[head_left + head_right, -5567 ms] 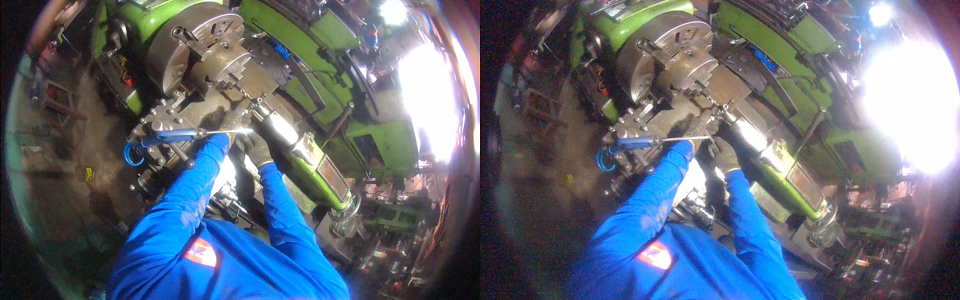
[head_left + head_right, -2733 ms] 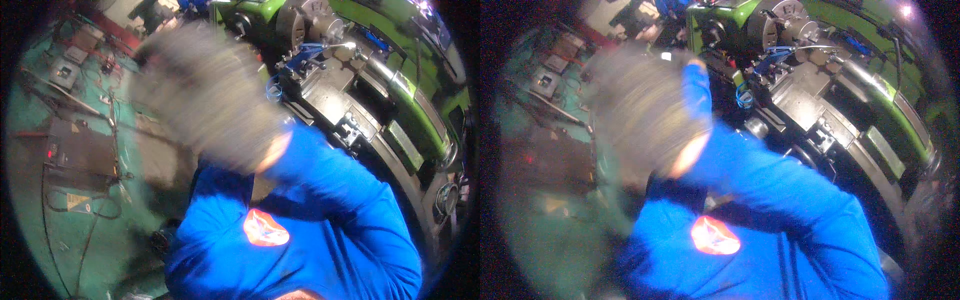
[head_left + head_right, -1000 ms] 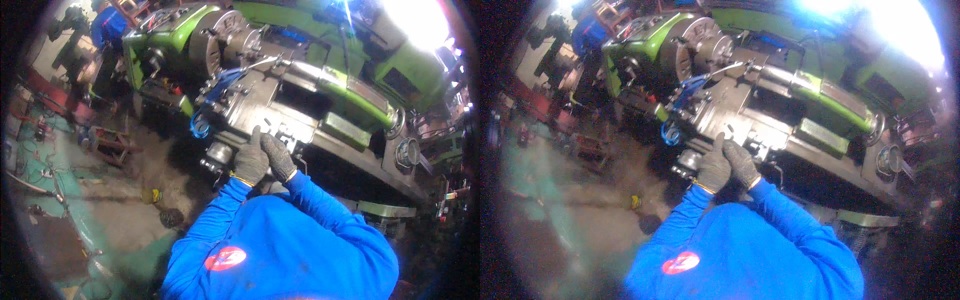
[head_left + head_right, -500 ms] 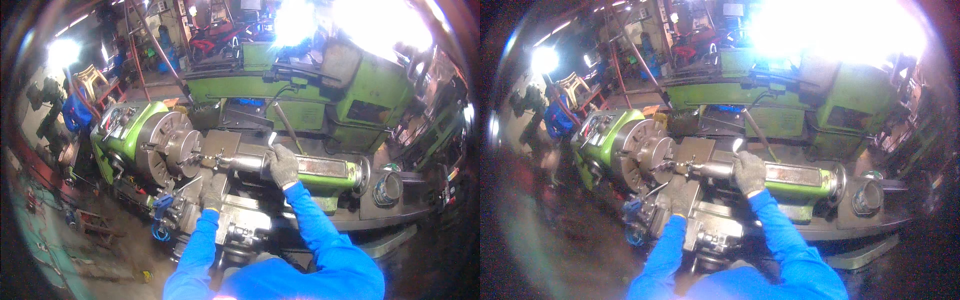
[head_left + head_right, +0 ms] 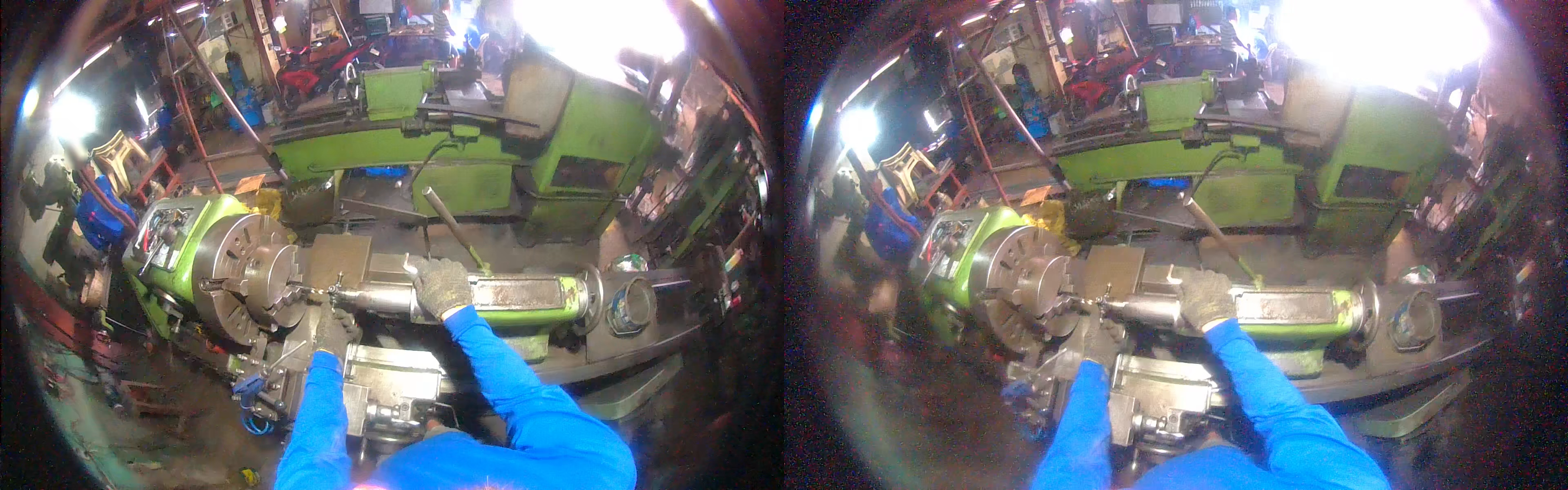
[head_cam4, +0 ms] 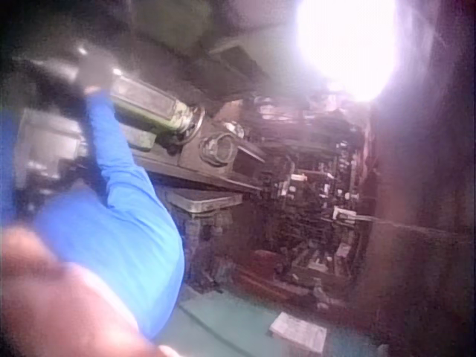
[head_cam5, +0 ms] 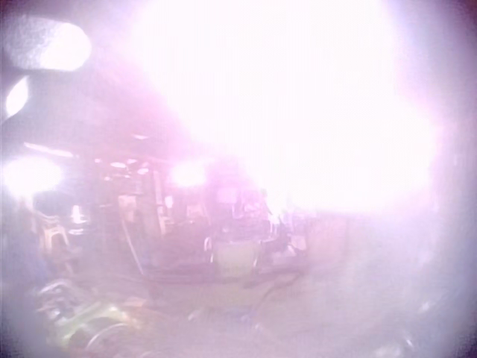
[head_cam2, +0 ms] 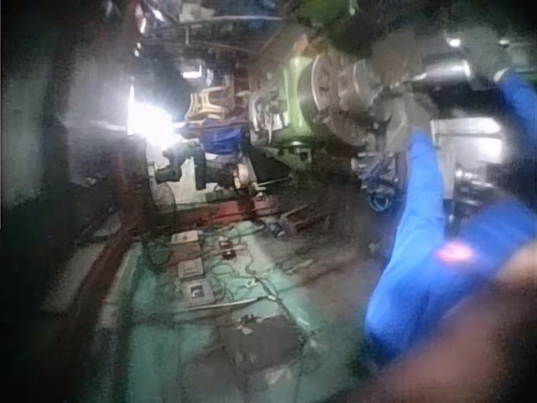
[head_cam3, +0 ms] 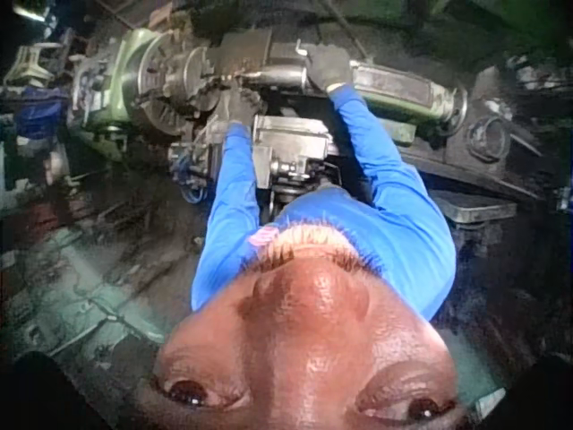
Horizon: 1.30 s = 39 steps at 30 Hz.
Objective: The person operates a green industrial lathe in a workshop, using a wrench to tighten and adjust the chuck and tool post. They manipulate the machine's controls and levers to position the cutting tool against a cylindrical metal workpiece, performing machining operations.
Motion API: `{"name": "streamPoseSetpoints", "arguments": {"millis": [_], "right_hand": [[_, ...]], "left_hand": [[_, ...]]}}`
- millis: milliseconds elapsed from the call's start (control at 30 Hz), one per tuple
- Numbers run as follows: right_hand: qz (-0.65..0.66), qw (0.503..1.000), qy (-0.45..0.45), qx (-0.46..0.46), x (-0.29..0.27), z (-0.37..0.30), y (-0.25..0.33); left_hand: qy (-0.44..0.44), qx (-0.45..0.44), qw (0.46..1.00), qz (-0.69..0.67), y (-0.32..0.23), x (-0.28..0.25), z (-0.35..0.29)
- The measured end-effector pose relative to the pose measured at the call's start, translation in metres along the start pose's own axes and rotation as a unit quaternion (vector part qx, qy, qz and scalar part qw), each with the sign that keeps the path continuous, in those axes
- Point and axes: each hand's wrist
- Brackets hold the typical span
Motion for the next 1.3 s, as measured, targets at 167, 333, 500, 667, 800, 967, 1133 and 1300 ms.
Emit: {"name": "streamPoseSetpoints", "arguments": {"millis": [167, 333, 500, 667, 800, 967, 1133, 1300], "right_hand": [[-0.019, 1.000, 0.001, -0.009, -0.011, 0.002, 0.005], [-0.026, 0.999, 0.038, 0.028, -0.017, 0.003, 0.018], [-0.023, 0.999, 0.029, 0.031, -0.015, 0.003, 0.020], [-0.034, 0.999, -0.004, 0.000, -0.003, 0.002, 0.010], [-0.018, 1.000, 0.000, 0.006, -0.010, 0.002, 0.018], [0.007, 1.000, -0.008, 0.006, -0.015, 0.002, 0.018], [-0.006, 1.000, -0.008, 0.003, -0.013, 0.002, 0.016], [-0.009, 1.000, 0.002, 0.006, -0.013, 0.004, 0.013]], "left_hand": [[-0.117, 0.093, 0.981, 0.124, -0.002, 0.005, 0.006], [-0.211, 0.436, 0.528, 0.698, 0.019, -0.022, 0.014], [-0.248, 0.452, 0.618, 0.593, 0.031, -0.027, 0.034], [-0.059, 0.108, 0.990, 0.074, 0.017, 0.000, 0.009], [-0.072, 0.098, 0.992, 0.043, 0.014, 0.004, 0.007], [-0.234, 0.341, 0.731, 0.542, 0.031, -0.016, 0.037], [-0.275, 0.354, 0.541, 0.712, 0.040, -0.042, 0.051], [-0.240, 0.380, 0.664, 0.598, 0.037, -0.060, 0.059]]}}
Point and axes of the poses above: each hand's wrist, its own z-axis towards the middle knuckle, its own x-axis out of the palm, y = z × x, and after that the axes turned 4 degrees about z, right-handed
